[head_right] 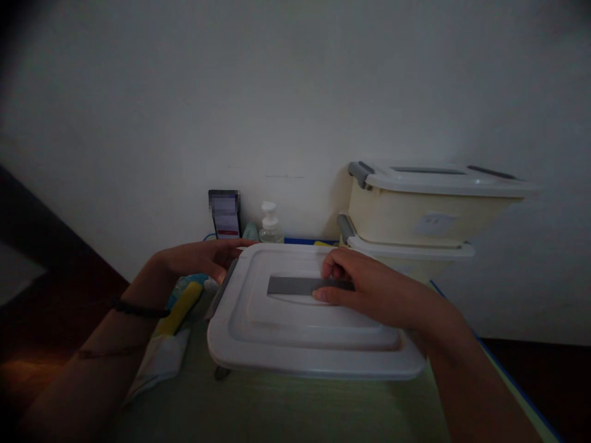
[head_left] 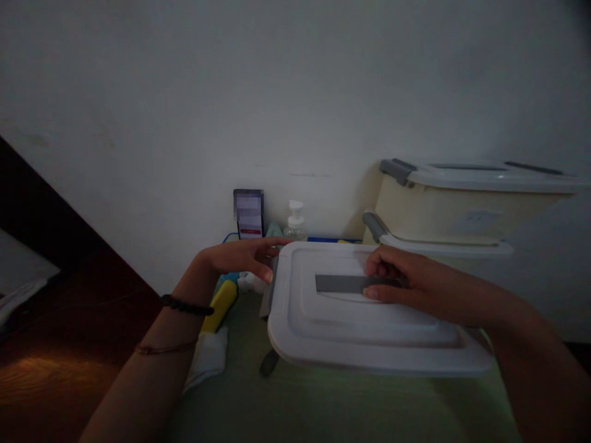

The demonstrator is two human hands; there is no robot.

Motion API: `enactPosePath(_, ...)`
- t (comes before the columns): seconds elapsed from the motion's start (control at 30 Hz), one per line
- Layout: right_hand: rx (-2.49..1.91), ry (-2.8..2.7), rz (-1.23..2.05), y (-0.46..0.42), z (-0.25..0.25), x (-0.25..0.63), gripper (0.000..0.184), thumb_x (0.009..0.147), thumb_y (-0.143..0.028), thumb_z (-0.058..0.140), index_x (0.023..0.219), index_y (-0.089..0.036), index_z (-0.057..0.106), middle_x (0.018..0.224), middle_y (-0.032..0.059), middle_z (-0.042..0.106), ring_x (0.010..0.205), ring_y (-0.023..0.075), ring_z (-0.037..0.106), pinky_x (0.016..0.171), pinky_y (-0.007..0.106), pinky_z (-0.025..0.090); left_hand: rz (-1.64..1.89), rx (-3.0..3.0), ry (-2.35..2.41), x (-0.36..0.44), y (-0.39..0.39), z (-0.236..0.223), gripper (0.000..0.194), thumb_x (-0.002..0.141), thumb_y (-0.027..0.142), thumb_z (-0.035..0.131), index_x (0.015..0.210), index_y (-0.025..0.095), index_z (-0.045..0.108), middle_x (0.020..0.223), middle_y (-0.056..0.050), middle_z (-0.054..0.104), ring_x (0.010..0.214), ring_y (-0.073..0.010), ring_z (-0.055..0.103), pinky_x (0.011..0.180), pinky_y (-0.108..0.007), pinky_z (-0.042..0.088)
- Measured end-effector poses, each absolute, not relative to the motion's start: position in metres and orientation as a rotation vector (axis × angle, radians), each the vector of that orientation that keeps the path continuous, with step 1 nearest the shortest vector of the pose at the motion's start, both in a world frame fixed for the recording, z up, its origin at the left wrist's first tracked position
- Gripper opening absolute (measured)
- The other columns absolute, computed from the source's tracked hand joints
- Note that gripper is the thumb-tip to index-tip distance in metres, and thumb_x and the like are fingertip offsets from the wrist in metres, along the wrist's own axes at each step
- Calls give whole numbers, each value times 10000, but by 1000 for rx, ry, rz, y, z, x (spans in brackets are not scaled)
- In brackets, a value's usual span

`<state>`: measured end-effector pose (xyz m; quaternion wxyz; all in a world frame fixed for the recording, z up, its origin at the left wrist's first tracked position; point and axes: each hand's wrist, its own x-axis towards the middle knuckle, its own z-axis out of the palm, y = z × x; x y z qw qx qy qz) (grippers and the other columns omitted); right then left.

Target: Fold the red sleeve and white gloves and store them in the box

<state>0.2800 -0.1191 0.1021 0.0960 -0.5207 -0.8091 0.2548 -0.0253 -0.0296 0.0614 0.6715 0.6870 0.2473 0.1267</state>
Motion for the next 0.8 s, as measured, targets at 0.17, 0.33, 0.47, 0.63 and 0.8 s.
enactPosePath(0.17, -1560, -2393, 758, -119, 101, 281, 255, 819, -455, 545, 828, -207, 484, 780, -1, 515, 713, 154, 494, 613, 270, 367, 307, 1616, 514, -25, -29, 59, 726, 641, 283, 778, 1286, 224, 451, 1323, -75, 514, 1203, -248, 463, 958, -335, 376)
enactPosePath(0.33, -1557, -2387, 764, -118, 100, 281, 245, 814, -448, 544, 833, -211, 488, 767, -6, 520, 693, 148, 493, 595, 264, 369, 262, 1635, 546, -25, -29, 59, 764, 660, 388, 761, 1325, 228, 420, 1221, -83, 584, 1130, -262, 523, 924, -355, 415)
enactPosePath(0.47, -1566, -2388, 739, -118, 101, 280, 239, 808, -442, 547, 819, -209, 494, 773, 1, 531, 698, 152, 500, 588, 263, 369, 181, 1627, 526, -27, -28, 58, 738, 706, 416, 721, 1343, 207, 413, 854, -45, 671, 1026, -269, 585, 835, -360, 460)
enactPosePath(0.63, -1549, -2394, 720, -118, 99, 280, 243, 811, -448, 546, 823, -211, 496, 779, 2, 535, 700, 152, 504, 589, 263, 370, 199, 1651, 534, -27, -27, 59, 722, 698, 416, 728, 1324, 198, 440, 837, -39, 669, 961, -246, 603, 783, -323, 469)
enactPosePath(0.8, -1530, -2395, 714, -117, 97, 283, 255, 811, -463, 548, 825, -215, 489, 775, -2, 537, 684, 149, 500, 582, 263, 364, 216, 1669, 596, -25, -31, 66, 671, 695, 349, 739, 1291, 208, 467, 1139, -67, 626, 1000, -219, 578, 836, -307, 447)
